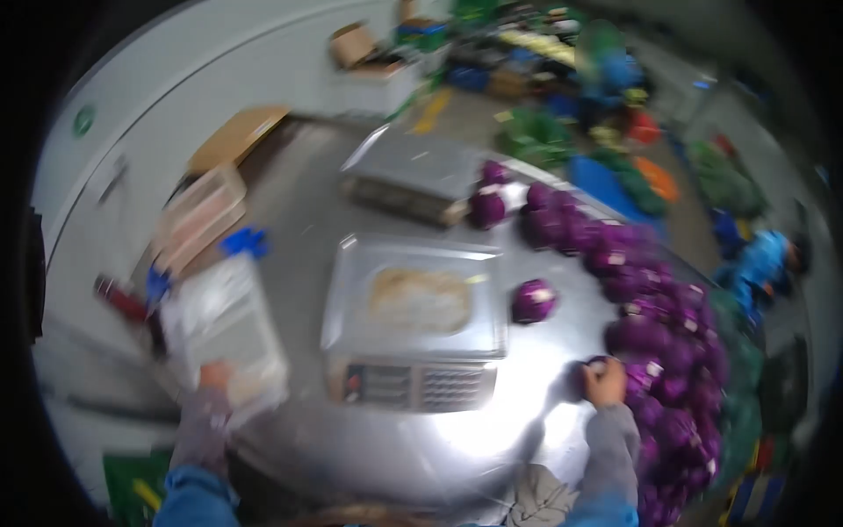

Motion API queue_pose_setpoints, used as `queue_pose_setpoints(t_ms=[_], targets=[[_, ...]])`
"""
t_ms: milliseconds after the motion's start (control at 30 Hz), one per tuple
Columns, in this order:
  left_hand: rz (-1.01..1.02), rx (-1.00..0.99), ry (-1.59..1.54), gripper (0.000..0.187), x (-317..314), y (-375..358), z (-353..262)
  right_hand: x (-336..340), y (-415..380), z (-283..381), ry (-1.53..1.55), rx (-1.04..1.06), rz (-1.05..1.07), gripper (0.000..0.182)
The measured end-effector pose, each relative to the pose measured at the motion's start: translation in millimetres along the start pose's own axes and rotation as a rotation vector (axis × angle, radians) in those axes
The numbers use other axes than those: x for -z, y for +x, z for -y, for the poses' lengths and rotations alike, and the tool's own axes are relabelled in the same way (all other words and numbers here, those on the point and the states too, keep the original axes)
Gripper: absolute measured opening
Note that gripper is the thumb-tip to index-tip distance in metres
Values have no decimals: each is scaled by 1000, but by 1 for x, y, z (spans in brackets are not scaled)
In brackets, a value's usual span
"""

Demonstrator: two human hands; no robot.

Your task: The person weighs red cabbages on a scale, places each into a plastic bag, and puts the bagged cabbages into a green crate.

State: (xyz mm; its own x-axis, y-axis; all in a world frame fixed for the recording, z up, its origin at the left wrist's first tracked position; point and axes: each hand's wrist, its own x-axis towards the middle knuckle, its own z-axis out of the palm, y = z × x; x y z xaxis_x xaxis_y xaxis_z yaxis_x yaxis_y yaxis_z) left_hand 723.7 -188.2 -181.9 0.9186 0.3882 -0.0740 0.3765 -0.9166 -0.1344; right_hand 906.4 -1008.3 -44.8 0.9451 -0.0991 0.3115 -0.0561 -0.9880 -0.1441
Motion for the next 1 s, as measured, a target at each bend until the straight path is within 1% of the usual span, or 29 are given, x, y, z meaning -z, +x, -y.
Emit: queue_pose_setpoints(t_ms=[33, 67, 100, 133, 200, 233, 267, 300, 333, 367, 400, 433, 500, 533, 600, 633, 700, 733, 800, 833, 867, 900, 967, 1000], targets=[[155, -17, 80, 42, -14, 8, 25, 3, -9, 0, 64, 96, 7, 43], [205, 6, 147, 32, 72, -2, -12, 6, -16, -5, 241, -25, 143, 47], [-107, -15, 46, 19, 50, -7, 2, 17, -28, 14, 162, -6, 24, 48], [-302, -47, -52, 12, 59, -11, -1, 21, -40, 26, 80, -5, -117, 49], [-310, -31, -325, 12, 118, -20, -26, -25, -51, -6, 382, -118, -156, 56], [-311, -14, -317, 12, 131, -26, -27, -18, -47, -4, 656, -417, 363, 68], [-326, -169, -333, 12, 140, -33, -26, -32, -56, -15, 829, -379, 390, 70], [-343, -318, -350, 12, 142, -42, -26, -34, -64, -6, 1004, -347, 426, 71], [-350, -288, -343, 12, 134, -53, -27, -35, -59, 0, 1058, -484, 441, 69], [-344, -307, -261, 12, 117, -61, -26, -15, -51, 36, 1110, -625, 442, 67], [-335, -325, -179, 11, 109, -71, -29, -100, -60, -66, 1177, -381, 306, 60], [-346, -306, -168, 11, 119, -80, -40, -83, -60, -39, 1139, -541, 305, 60], [-76, -50, -402, 11, 146, -101, -75, -81, -57, -25, 1120, -592, 294, 59], [-81, -37, -400, 11, 135, -107, -77, -81, -56, -25, 1119, -598, 299, 59], [21, -130, 90, 12, 106, -108, -75, -79, -53, -19, 1141, -604, 304, 58], [14, -122, 87, 12, 119, -108, -76, -79, -52, -17, 1152, -603, 309, 58], [289, -129, 154, 14, 147, -95, -75, -75, -53, -15, 1203, -612, 317, 57], [280, -124, 145, 14, 150, -92, -75, -74, -57, -19, 1243, -617, 317, 57], [150, -152, 202, 24, 159, -90, -77, -67, -61, -13, 1381, -629, 318, 57], [134, -141, 198, 24, 167, -97, -84, -61, -65, -6, 1480, -648, 313, 56], [-29, -148, 8, 31, 189, -114, -99, -47, -75, 10, 1592, -643, 311, 56], [-189, -156, -183, 39, 197, -131, -111, -33, -85, 29, 1697, -620, 326, 56], [-415, -401, -185, 49, 136, -160, -130, -1, -114, 95, 1859, -550, 433, 55], [-19, -311, -193, 48, 101, -183, -145, 12, -133, 128, 1900, -515, 522, 55]])
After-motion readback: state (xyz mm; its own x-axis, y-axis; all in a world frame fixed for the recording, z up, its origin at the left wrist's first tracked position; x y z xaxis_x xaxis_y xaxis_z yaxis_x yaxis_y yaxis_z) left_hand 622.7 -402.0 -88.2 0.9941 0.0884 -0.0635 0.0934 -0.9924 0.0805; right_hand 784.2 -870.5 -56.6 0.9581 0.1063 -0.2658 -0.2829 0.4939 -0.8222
